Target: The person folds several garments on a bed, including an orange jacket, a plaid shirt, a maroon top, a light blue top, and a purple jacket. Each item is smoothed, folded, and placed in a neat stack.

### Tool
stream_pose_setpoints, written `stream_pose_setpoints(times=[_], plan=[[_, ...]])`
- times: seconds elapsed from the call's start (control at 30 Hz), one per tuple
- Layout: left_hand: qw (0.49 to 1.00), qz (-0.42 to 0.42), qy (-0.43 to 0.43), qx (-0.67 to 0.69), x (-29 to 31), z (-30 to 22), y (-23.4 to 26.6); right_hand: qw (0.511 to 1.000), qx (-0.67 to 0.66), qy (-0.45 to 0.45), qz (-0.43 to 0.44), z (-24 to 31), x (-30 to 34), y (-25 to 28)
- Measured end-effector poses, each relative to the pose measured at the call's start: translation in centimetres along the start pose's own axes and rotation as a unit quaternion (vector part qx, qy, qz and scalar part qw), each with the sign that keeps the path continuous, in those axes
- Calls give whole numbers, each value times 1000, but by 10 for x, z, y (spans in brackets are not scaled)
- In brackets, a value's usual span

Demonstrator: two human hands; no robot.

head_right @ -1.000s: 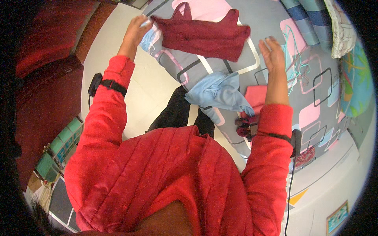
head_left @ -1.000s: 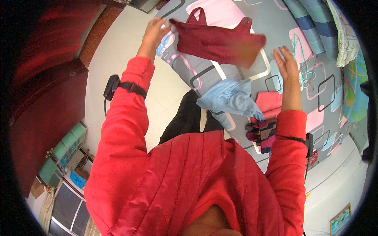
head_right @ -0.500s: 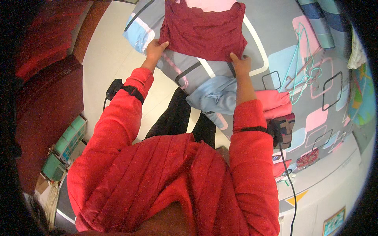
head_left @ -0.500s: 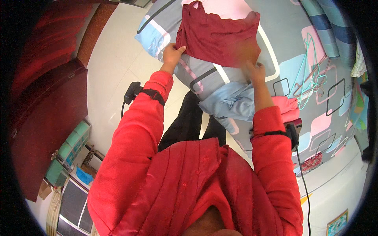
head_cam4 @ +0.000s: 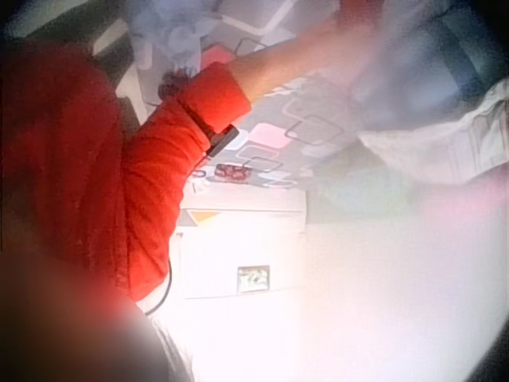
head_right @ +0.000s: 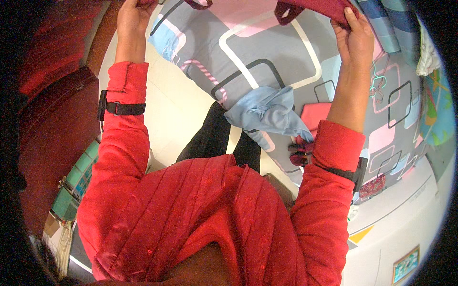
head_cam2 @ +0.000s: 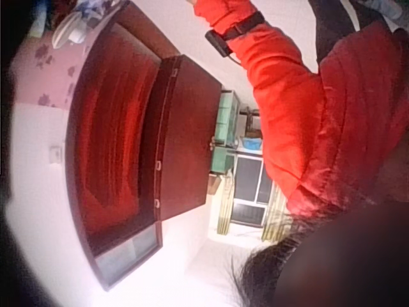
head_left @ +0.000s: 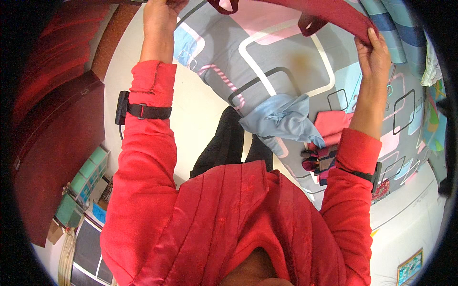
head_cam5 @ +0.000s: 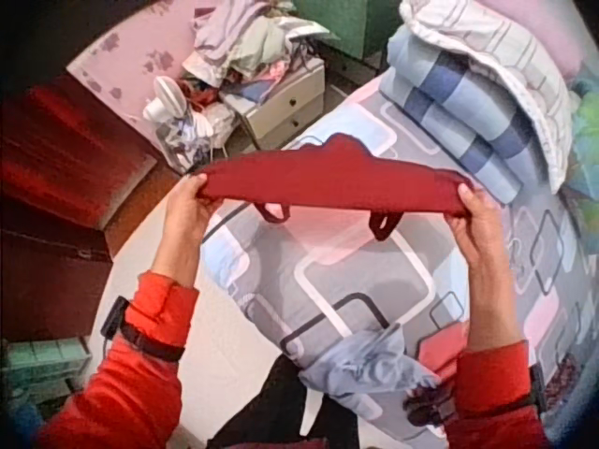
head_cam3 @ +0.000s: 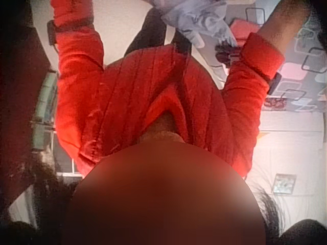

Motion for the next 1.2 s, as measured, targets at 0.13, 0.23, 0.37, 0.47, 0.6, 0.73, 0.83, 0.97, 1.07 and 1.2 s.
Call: stream_pose_setpoints(times=[0.13,0.23,0.37,0.47,0.6,0.73,0.83,0.97,1.07,1.2], plan=[[998,42,-39,12,16,-4,9,999,41,-25,-17,-27,15,5],[990,8,-22,-138,52,26,45,990,76,-110,-51,-95,42,16],[966,-67,103,-226,102,97,94,943,176,-262,-109,-200,75,31],[944,-73,127,-297,125,125,107,906,255,-306,-144,-247,87,43],[877,39,-71,-474,127,107,61,915,204,-321,-136,-265,91,46],[816,167,-283,-475,159,90,-36,932,149,-301,-134,-259,91,39],[783,314,-257,-471,196,112,-99,939,147,-296,-94,-257,91,35],[678,535,-96,-495,238,157,-126,938,173,-294,-57,-267,97,44],[704,503,-116,-488,248,163,-106,953,183,-238,-46,-281,101,59],[731,383,-177,-537,244,162,-70,957,252,-143,-27,-301,95,69]])
Point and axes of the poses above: each hand's wrist, its own x-axis away from the middle knuckle, its own y-axis out of the back of the hand, z = x × y, the point moved 4 cm from there along -x, towards the middle knuckle, and after that the axes turned 10 degrees about -y, right-handed, at the moved point
